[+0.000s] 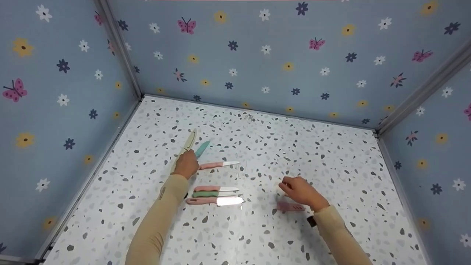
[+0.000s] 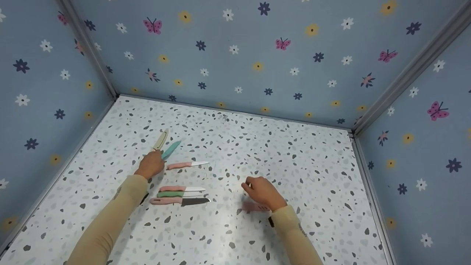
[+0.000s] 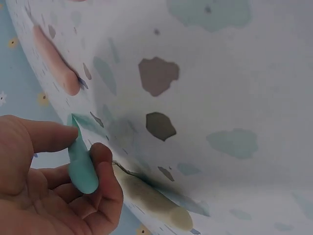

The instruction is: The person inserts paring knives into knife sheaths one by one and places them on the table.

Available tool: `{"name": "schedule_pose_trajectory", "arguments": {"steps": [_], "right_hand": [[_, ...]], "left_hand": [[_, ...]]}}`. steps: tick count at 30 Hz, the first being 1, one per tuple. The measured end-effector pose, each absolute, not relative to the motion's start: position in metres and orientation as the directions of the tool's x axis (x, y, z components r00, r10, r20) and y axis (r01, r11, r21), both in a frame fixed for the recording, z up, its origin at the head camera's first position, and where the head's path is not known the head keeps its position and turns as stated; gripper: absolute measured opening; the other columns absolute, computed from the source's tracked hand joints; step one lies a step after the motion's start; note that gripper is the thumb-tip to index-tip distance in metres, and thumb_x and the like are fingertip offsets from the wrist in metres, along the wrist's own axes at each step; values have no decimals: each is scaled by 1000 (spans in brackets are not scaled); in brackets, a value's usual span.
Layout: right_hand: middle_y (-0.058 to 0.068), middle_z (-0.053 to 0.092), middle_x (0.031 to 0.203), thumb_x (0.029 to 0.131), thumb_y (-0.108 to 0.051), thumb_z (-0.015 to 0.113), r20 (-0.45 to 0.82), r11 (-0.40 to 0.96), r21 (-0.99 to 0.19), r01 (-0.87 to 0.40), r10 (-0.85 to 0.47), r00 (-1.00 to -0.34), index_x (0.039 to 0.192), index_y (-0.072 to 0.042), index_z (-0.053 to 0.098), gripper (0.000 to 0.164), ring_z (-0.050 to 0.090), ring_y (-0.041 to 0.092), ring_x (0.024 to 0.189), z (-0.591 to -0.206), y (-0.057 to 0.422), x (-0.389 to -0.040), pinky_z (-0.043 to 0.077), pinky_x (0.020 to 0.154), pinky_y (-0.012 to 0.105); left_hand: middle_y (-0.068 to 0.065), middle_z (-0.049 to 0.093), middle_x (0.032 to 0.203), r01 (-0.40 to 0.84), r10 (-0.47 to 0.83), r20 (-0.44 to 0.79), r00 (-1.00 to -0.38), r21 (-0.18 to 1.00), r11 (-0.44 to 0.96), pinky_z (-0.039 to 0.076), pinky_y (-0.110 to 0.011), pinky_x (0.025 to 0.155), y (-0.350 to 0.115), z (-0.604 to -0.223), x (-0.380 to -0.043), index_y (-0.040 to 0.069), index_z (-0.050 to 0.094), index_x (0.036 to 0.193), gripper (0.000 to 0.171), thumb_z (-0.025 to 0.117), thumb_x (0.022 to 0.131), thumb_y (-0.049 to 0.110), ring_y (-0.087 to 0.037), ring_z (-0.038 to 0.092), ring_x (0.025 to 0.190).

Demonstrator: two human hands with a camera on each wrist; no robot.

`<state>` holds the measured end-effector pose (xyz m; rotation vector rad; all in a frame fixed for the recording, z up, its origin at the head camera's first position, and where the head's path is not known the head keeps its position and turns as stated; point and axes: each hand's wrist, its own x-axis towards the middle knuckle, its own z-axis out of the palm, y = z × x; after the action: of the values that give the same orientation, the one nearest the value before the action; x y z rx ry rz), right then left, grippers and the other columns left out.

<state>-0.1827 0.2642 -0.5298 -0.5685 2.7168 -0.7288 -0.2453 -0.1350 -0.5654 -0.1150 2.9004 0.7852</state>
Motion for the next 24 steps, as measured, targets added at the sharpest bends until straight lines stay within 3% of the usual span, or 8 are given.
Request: {"name": "schedule_pose_trajectory", "arguments": {"steps": [7,10,15,24], "right_hand": [[-5,51,64,98,-26,53,-138,785,-533,-314,-447,-884,79,-14,57,22,45,9,56,-533,273,-183,40,55,29],[-5,54,67,98,-25,52,-134,783,-540,-309,-442,-887,80,-13,59,23,46,9,57,-532,277,-182,41,56,29],[-4,45,58,97,-25,55,-148,799,-533,-278,-411,-899,77,-11,59,25,41,10,53,-530,285,-184,36,51,29],[-1,47,61,96,-24,57,-226,845,-513,-152,-304,-926,76,-9,58,24,42,14,55,-531,301,-186,37,53,32]], "left_hand": [[-24,58,92,-89,-35,-117,-993,498,862,48,-49,75,-135,-571,-246,-11,57,104,18,55,92,2,-38,60,86],[-26,56,94,-83,-36,-107,-994,480,873,49,-50,74,-134,-573,-247,-12,56,103,18,54,92,2,-39,60,86],[-27,58,89,-75,-53,-62,-997,450,890,50,-50,69,-133,-575,-249,-13,58,98,16,54,91,1,-40,62,81],[-26,58,97,-112,-69,-118,-991,413,904,49,-51,77,-133,-580,-254,-12,56,106,22,52,94,6,-40,60,91]]}}
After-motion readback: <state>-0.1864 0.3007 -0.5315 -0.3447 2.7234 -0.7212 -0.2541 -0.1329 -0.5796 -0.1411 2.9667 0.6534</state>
